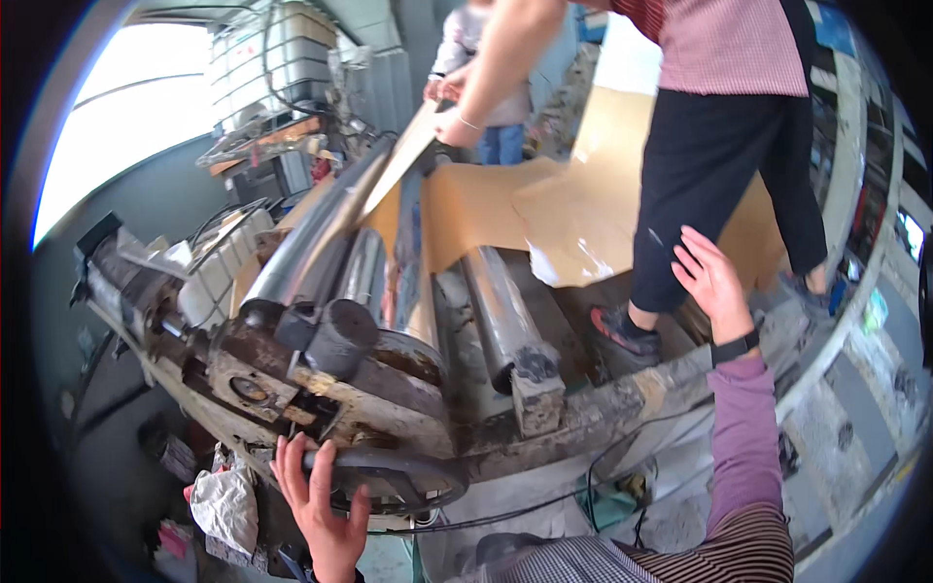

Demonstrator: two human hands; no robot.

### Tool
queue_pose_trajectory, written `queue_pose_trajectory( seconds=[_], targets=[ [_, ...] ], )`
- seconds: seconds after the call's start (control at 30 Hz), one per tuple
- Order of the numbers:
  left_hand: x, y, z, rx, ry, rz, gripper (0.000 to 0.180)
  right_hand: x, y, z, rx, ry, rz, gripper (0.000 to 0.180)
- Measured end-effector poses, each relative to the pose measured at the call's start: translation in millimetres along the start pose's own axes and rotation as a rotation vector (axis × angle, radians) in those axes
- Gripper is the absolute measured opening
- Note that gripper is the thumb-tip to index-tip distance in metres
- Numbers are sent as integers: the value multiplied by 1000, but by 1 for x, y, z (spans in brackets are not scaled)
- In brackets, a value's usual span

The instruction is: The person assists in operating an industrial roller machine by hand to process large sheets of material.

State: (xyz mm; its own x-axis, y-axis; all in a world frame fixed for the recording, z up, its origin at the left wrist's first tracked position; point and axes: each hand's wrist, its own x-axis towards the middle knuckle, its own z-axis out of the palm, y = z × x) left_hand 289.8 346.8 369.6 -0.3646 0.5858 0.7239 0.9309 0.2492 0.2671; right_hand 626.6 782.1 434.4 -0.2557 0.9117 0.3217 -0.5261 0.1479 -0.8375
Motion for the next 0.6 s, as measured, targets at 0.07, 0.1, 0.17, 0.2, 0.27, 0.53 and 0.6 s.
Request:
queue_pose_trajectory(
  seconds=[0.07,0.1,0.17,0.2,0.27,0.53,0.6],
  targets=[
    [2,4,2,-7,8,-9,60,5,5,-8,21,43,20,38],
    [2,6,3,-7,-11,4,60,5,9,-11,16,53,38,36],
    [1,8,7,-31,2,-27,60,2,18,-17,11,74,59,34],
    [0,6,10,-36,1,-18,60,0,22,-20,16,91,80,32],
    [-1,6,8,-32,-9,-14,60,-4,26,-20,20,119,101,31],
    [0,5,3,-39,-5,-34,60,-17,25,-29,-4,132,112,37],
    [2,5,2,-51,-6,-27,59,-18,25,-29,-8,137,123,39]
  ],
)
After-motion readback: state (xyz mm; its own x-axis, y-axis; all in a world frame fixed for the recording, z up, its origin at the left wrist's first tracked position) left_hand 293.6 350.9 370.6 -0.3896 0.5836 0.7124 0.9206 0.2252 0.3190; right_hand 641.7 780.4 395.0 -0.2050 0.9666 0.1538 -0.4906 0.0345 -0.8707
